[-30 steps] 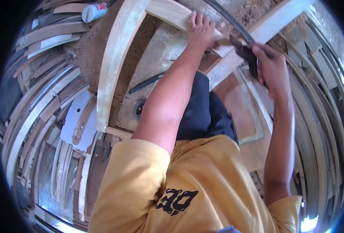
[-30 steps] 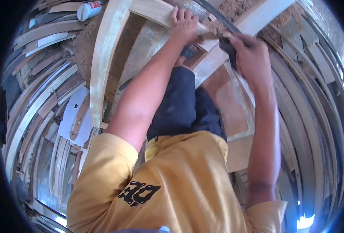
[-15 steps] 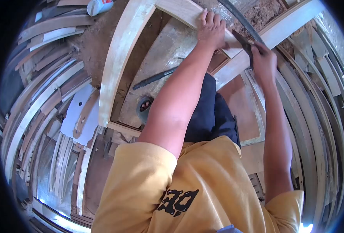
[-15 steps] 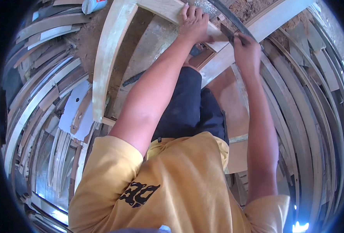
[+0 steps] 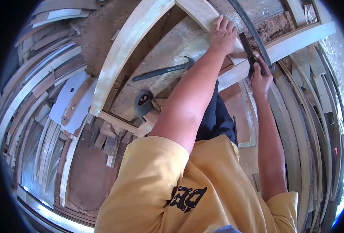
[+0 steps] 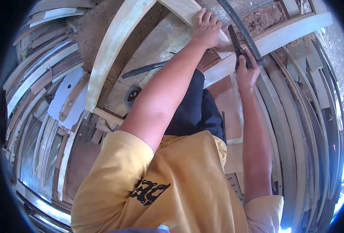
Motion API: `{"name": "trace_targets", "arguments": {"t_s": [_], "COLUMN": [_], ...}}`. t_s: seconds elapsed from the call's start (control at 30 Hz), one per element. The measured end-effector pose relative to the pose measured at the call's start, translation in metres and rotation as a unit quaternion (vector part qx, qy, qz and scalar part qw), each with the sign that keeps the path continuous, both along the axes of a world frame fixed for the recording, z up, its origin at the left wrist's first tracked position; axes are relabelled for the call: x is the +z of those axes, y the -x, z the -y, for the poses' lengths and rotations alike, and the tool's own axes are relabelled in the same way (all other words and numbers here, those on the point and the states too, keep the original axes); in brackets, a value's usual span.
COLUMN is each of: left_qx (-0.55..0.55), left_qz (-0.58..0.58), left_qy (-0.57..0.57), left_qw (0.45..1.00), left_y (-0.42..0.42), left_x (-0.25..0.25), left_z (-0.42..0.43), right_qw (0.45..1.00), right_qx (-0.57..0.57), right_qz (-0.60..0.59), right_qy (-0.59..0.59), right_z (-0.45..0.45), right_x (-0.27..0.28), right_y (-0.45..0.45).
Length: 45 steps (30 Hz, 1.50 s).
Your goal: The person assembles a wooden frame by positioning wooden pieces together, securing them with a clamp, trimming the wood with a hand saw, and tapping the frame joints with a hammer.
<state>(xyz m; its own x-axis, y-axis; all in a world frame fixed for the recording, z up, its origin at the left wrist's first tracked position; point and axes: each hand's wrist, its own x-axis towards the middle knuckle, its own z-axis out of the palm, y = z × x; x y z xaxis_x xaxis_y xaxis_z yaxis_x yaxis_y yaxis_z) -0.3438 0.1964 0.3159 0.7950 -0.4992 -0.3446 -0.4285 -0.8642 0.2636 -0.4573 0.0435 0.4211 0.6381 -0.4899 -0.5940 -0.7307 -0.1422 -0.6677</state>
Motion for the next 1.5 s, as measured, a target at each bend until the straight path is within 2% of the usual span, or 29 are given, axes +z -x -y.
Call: {"name": "trace_targets", "arguments": {"t_s": [0.1, 0.17, 0.27, 0.37, 0.4, 0.43, 0.5, 0.53, 0.6, 0.67, 0.7, 0.73, 0.8, 0.83, 0.87, 0.93, 1.07, 1.17, 1.2, 1.3, 1.33, 1.43, 1.5], "left_qx": [0.003, 0.003, -0.009, -0.021, -0.022, -0.015, -0.021, -0.018, 0.005, 0.017, 0.025, 0.000, -0.008, -0.007, 0.000, 0.007, -0.015, -0.010, 0.001, -0.001, -0.002, 0.021, -0.007], "left_qz": [0.010, 0.031, -0.006, -0.041, -0.038, 0.029, 0.080, 0.042, 0.010, 0.051, 0.089, -0.044, -0.045, -0.051, -0.005, 0.013, -0.017, -0.017, -0.009, -0.023, -0.015, -0.011, -0.046], "left_qy": [-0.003, -0.008, -0.020, 0.001, -0.004, -0.002, 0.000, -0.006, -0.008, -0.001, 0.007, -0.009, -0.010, -0.022, 0.008, 0.009, -0.011, -0.008, -0.001, -0.007, -0.006, 0.024, 0.010], "left_qw": [1.000, 0.999, 1.000, 0.999, 0.999, 0.999, 0.997, 0.999, 1.000, 0.999, 0.996, 0.999, 0.999, 0.998, 1.000, 1.000, 1.000, 1.000, 1.000, 1.000, 1.000, 0.999, 0.999], "left_y": [0.000, 0.003, -0.002, -0.005, -0.002, 0.003, 0.019, 0.014, 0.003, 0.006, 0.013, 0.002, -0.005, -0.009, -0.001, -0.007, -0.005, -0.001, -0.002, -0.002, -0.004, -0.007, -0.008], "left_x": [0.001, 0.005, 0.015, 0.018, 0.000, -0.024, -0.032, -0.010, -0.005, -0.048, -0.058, -0.031, 0.015, 0.026, 0.002, -0.005, 0.024, 0.020, 0.017, 0.007, 0.002, -0.001, 0.027], "left_z": [-0.003, -0.002, -0.004, -0.006, -0.004, 0.001, -0.001, -0.003, 0.000, 0.007, 0.014, 0.004, -0.004, -0.003, -0.001, 0.000, -0.005, -0.004, -0.002, 0.000, 0.001, -0.001, -0.007], "right_qw": [0.993, 0.992, 0.986, 0.984, 0.994, 0.998, 0.997, 0.995, 0.975, 0.998, 0.997, 0.996, 0.997, 0.998, 0.997, 0.996, 0.994, 0.995, 0.994, 0.992, 0.989, 0.994, 0.993], "right_qx": [0.049, 0.016, 0.011, 0.012, -0.020, -0.011, 0.056, 0.082, 0.166, -0.041, -0.037, -0.034, -0.029, -0.015, -0.026, -0.024, -0.030, 0.008, -0.010, 0.027, 0.041, 0.026, 0.015], "right_qz": [0.100, 0.111, 0.152, 0.164, 0.104, 0.052, -0.018, -0.026, 0.057, -0.023, -0.052, -0.073, -0.059, -0.051, -0.058, -0.071, -0.100, -0.090, -0.112, -0.126, -0.140, -0.109, -0.111], "right_qy": [0.050, 0.058, 0.072, 0.067, 0.015, 0.016, 0.039, 0.056, 0.133, 0.043, 0.038, 0.033, 0.042, 0.040, 0.035, 0.040, 0.037, 0.047, -0.016, -0.002, 0.031, 0.017, 0.033], "right_z": [0.005, -0.002, -0.008, -0.006, -0.004, 0.000, 0.007, 0.008, -0.001, -0.016, -0.018, -0.020, -0.014, -0.012, -0.014, -0.022, -0.020, -0.007, -0.007, -0.009, -0.004, 0.007, -0.011], "right_x": [-0.026, -0.031, -0.039, -0.037, -0.026, -0.013, 0.003, 0.005, 0.006, 0.079, 0.130, 0.166, 0.186, 0.187, 0.181, 0.187, 0.193, 0.155, 0.159, 0.155, 0.156, 0.158, 0.161], "right_y": [0.030, 0.047, 0.064, 0.064, 0.050, 0.031, -0.013, -0.018, -0.030, -0.001, 0.007, 0.012, 0.037, 0.047, 0.046, 0.027, 0.014, -0.003, -0.025, -0.053, -0.053, -0.024, 0.001]}}
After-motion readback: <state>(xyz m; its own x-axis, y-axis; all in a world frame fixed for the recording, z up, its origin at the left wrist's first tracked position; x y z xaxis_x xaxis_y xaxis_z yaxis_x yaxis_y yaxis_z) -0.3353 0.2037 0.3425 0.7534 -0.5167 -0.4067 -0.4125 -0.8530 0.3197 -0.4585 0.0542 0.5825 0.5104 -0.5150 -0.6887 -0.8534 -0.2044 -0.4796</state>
